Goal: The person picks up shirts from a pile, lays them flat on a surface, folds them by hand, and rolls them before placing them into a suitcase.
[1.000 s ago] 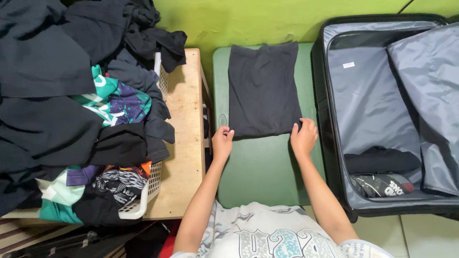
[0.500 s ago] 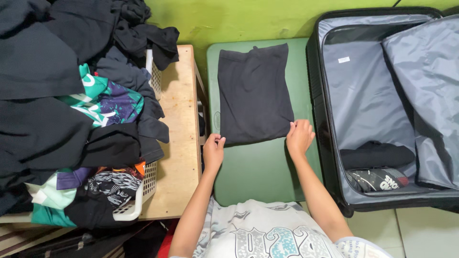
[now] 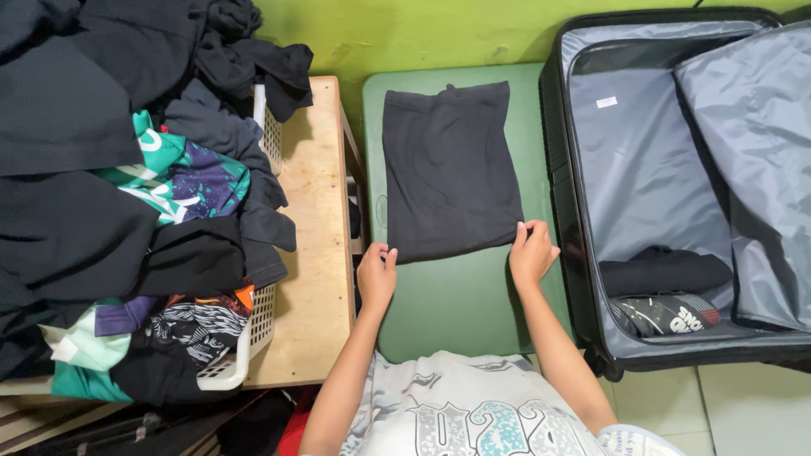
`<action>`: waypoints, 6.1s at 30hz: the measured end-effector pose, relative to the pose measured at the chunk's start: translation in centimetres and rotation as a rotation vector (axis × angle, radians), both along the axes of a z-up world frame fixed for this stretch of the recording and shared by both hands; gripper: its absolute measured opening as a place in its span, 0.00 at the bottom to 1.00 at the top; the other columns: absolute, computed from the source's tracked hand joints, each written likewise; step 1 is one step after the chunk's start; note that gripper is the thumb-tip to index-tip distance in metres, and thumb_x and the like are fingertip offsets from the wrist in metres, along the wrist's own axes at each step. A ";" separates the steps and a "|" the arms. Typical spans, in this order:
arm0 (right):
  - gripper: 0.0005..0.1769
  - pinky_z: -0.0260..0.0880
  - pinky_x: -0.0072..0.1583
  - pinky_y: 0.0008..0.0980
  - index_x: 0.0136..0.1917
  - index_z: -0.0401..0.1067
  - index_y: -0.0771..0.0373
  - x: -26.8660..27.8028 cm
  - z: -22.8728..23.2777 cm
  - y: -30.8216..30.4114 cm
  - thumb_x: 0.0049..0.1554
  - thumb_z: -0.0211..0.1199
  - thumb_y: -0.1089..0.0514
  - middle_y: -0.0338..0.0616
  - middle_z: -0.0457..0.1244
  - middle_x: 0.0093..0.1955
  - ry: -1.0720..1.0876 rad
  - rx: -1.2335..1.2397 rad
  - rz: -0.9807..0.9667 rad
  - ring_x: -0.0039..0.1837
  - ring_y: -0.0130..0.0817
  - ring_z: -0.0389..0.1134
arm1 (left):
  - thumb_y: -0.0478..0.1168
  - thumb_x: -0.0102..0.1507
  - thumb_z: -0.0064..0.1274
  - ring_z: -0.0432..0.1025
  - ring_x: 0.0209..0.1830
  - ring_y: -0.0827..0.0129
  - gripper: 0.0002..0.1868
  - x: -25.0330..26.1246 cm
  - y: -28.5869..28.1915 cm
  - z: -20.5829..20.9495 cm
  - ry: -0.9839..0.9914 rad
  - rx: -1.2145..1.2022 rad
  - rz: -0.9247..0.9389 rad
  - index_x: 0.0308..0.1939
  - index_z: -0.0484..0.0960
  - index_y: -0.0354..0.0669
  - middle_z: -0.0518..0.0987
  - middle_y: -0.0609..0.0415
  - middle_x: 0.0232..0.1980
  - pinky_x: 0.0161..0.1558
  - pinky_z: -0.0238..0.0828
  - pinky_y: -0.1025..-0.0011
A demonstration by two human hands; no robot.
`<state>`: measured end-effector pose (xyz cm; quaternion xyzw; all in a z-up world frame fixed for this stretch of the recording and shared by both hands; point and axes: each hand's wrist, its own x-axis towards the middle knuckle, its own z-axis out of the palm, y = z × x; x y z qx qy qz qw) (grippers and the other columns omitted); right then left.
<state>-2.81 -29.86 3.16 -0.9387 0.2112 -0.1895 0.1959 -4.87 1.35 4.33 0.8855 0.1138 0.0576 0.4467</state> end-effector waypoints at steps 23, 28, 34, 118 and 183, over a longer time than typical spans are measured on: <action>0.17 0.58 0.57 0.43 0.56 0.73 0.59 -2.1 0.8 -0.6 0.62 0.65 0.45 0.42 0.67 0.34 0.144 0.199 -0.017 0.41 0.41 0.69 | 0.43 0.64 0.60 0.71 0.24 0.69 0.12 -3.1 1.4 -1.3 0.123 -0.169 0.052 0.44 0.79 0.38 0.81 0.54 0.28 0.31 0.69 0.69; 0.19 0.63 0.54 0.42 0.57 0.73 0.62 -0.3 0.2 -1.4 0.60 0.68 0.48 0.39 0.68 0.36 0.017 0.232 0.062 0.43 0.37 0.69 | 0.45 0.63 0.61 0.76 0.28 0.65 0.16 -2.1 1.9 -0.5 0.146 -0.075 0.021 0.50 0.81 0.39 0.84 0.53 0.30 0.34 0.71 0.65; 0.29 0.69 0.51 0.32 0.67 0.67 0.65 2.9 -0.8 -2.0 0.57 0.71 0.55 0.42 0.68 0.41 0.015 0.599 0.117 0.43 0.30 0.66 | 0.44 0.60 0.64 0.77 0.30 0.63 0.23 0.3 1.8 -2.7 0.147 -0.113 -0.027 0.56 0.78 0.39 0.83 0.51 0.34 0.37 0.75 0.64; 0.31 0.62 0.65 0.52 0.71 0.63 0.63 7.6 2.1 2.0 0.60 0.64 0.48 0.55 0.65 0.64 0.222 0.103 0.078 0.66 0.55 0.65 | 0.32 0.68 0.53 0.75 0.34 0.57 0.23 11.6 -0.7 1.5 0.020 -0.128 0.137 0.66 0.67 0.37 0.77 0.47 0.33 0.43 0.73 0.61; 0.13 0.71 0.46 0.39 0.62 0.64 0.64 -3.6 6.6 8.0 0.64 0.51 0.67 0.45 0.65 0.54 0.012 1.346 0.000 0.53 0.38 0.68 | 0.31 0.51 0.54 0.69 0.67 0.55 0.32 1.9 -8.1 18.0 -0.500 0.369 -0.890 0.62 0.78 0.40 0.72 0.50 0.71 0.61 0.67 0.56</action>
